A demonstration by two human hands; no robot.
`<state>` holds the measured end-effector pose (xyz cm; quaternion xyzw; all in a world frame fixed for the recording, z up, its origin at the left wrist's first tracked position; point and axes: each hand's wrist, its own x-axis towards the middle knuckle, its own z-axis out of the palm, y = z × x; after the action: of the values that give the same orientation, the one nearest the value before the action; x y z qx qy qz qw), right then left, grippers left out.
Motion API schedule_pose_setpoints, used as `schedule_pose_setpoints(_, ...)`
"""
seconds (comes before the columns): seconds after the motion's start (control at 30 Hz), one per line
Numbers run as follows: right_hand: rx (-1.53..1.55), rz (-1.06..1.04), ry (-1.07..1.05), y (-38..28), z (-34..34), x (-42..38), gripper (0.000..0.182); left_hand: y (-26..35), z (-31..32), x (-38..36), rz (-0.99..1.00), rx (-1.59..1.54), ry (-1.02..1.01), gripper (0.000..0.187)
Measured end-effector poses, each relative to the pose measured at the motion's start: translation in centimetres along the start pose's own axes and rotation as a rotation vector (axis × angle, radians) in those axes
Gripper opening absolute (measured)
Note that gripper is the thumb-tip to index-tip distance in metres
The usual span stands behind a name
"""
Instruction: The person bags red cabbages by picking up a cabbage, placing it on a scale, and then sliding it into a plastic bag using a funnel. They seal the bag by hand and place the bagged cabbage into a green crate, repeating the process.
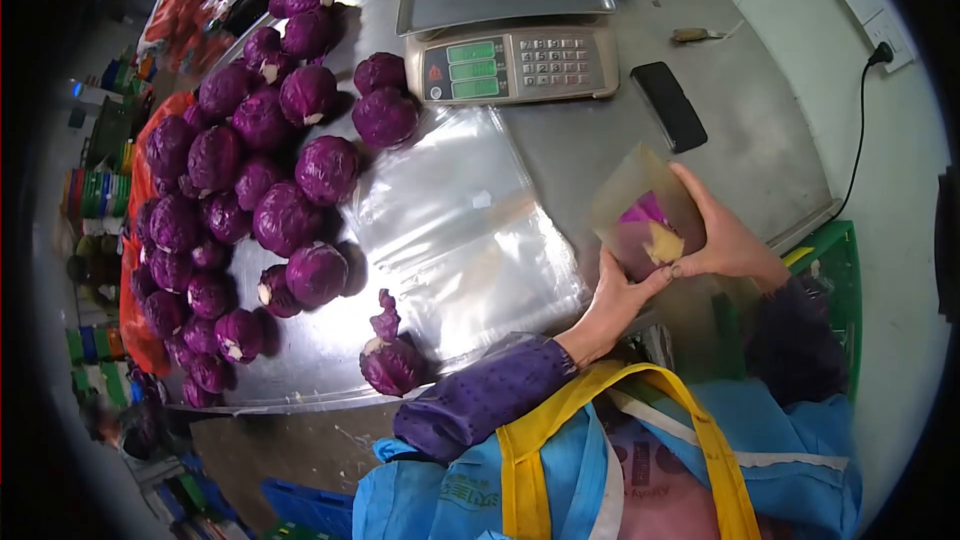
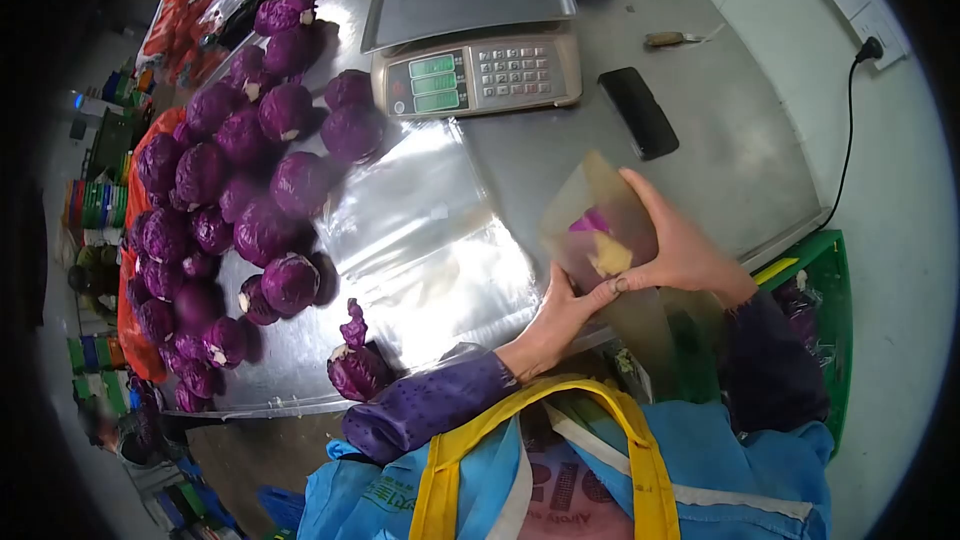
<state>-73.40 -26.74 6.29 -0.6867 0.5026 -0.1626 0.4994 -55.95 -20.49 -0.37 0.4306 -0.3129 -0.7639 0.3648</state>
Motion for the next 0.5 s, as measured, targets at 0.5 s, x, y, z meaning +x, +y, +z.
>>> schedule_pose_setpoints(0.5, -0.228, 0.029, -0.002, -2.0, 7.6, -1.3, 0.102, -1.7, -5.0, -5.4, -0.370, -0.122, -0.111, 0.066)
